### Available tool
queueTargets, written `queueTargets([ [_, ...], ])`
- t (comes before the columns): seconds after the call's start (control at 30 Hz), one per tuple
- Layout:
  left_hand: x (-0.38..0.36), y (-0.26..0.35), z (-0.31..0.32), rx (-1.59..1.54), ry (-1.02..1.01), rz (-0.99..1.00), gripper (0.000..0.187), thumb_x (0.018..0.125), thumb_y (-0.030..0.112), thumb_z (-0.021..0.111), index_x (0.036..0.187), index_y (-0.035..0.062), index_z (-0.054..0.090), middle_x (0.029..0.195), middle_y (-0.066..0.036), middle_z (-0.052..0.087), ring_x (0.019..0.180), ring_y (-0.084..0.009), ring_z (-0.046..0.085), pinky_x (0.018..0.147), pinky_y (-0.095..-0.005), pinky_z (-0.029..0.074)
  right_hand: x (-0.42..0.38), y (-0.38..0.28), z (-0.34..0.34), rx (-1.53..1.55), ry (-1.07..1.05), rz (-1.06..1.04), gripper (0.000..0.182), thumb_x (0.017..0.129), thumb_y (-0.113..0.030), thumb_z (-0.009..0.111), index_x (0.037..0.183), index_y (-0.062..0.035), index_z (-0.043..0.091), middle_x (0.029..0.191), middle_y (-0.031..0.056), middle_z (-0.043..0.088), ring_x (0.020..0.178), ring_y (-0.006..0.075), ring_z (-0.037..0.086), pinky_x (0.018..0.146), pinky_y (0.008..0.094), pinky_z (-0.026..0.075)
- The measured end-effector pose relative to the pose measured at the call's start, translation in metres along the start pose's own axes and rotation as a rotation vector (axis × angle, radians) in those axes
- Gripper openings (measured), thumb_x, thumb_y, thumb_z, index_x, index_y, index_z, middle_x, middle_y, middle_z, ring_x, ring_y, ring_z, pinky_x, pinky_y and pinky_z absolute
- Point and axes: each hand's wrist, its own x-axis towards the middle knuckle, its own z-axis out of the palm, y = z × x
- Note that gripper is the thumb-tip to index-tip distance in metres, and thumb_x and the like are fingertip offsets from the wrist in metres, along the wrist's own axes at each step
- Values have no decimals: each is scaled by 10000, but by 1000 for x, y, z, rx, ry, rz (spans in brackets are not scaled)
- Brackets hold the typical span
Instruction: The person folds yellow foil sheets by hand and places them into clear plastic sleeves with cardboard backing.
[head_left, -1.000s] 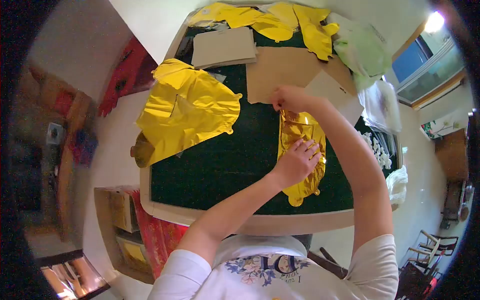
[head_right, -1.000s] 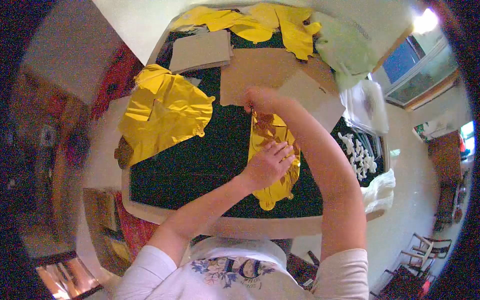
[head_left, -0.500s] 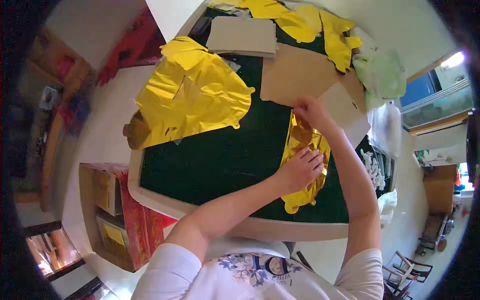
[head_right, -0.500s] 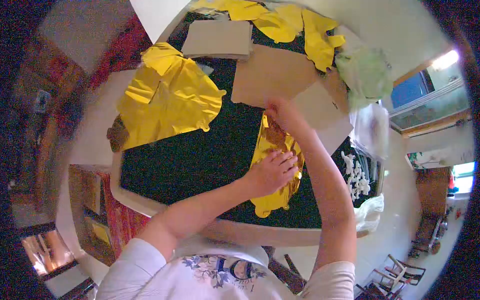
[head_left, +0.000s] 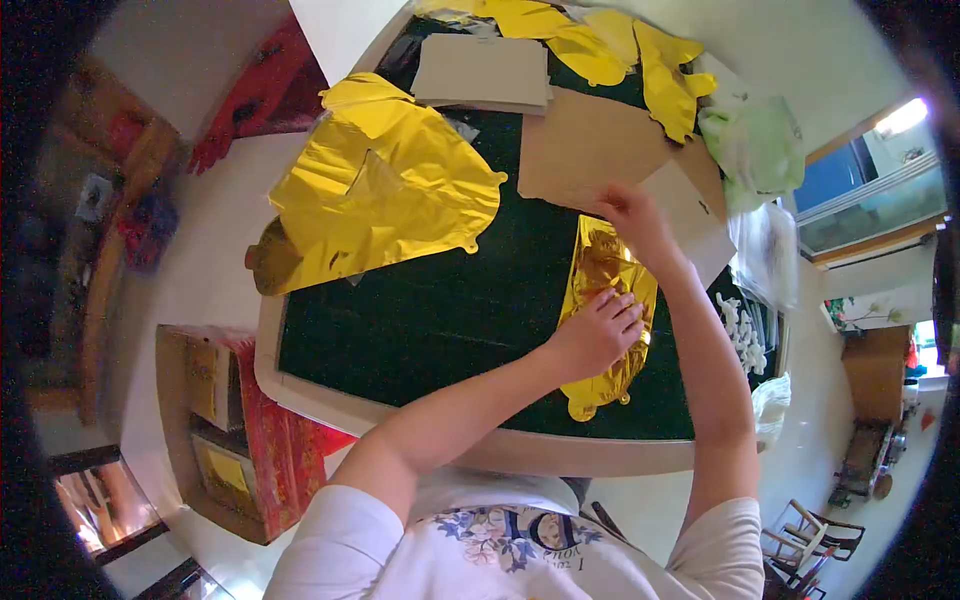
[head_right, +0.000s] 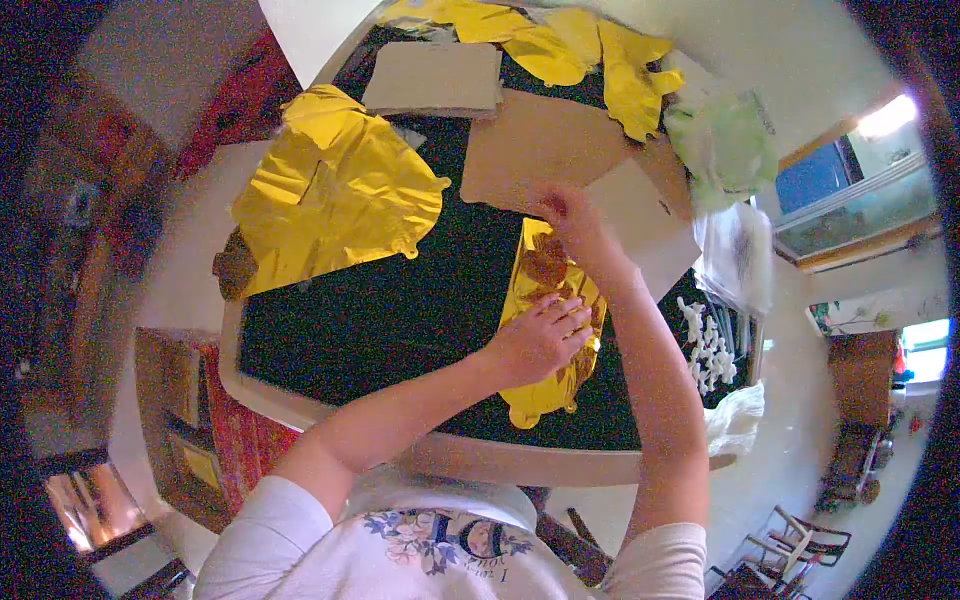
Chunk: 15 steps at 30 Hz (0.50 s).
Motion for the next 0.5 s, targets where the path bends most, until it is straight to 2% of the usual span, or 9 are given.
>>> queueTargets([
  [0.03,0,0,0,1,8,-1,367,865,216,520,1189,59,594,1337,-127,518,1282,-294,440,1097,-472,314,-8,-3,-11,31,-21,27,269,864,-260,639,1047,-63,642,898,140,683,852,303,654,780,394,508],
  [0.1,0,-1,4,-9,45,0,345,862,210,523,1160,56,603,1317,-126,531,1266,-295,454,1086,-471,327,-25,12,-31,-52,275,55,274,853,-271,650,1026,-59,656,902,139,686,853,295,656,774,391,509],
  [0.17,2,0,5,-15,71,2,323,860,206,526,1132,53,611,1295,-124,544,1253,-295,465,1074,-470,340,-36,53,-65,-195,515,299,425,809,-287,709,1136,-38,604,978,163,680,892,321,648,808,403,503],
  [0.27,0,0,-2,-5,80,8,303,857,203,530,1101,50,622,1261,-122,561,1240,-291,474,1059,-466,356,-67,122,-83,-572,576,421,702,711,-307,800,1271,-17,490,1109,208,640,996,353,624,865,421,489],
  [0.37,1,-1,-7,16,82,23,303,852,206,539,1094,47,627,1243,-126,569,1229,-289,482,1052,-459,362,-78,156,-79,-352,436,463,916,637,-324,852,1344,1,370,1205,252,581,1094,389,581,917,438,470],
  [0.4,1,-2,-7,25,84,27,304,851,208,542,1094,47,628,1240,-127,569,1225,-289,483,1051,-457,364,-76,175,-78,-359,403,388,1017,592,-332,877,1384,-16,321,1224,257,570,1126,387,568,929,437,470],
  [0.5,1,-1,-5,23,90,33,315,845,214,553,1101,46,627,1236,-129,572,1214,-291,491,1046,-453,368,-65,133,-87,-345,349,694,1137,605,-340,854,1467,-53,170,1274,268,537,1199,363,527,984,424,445],
])
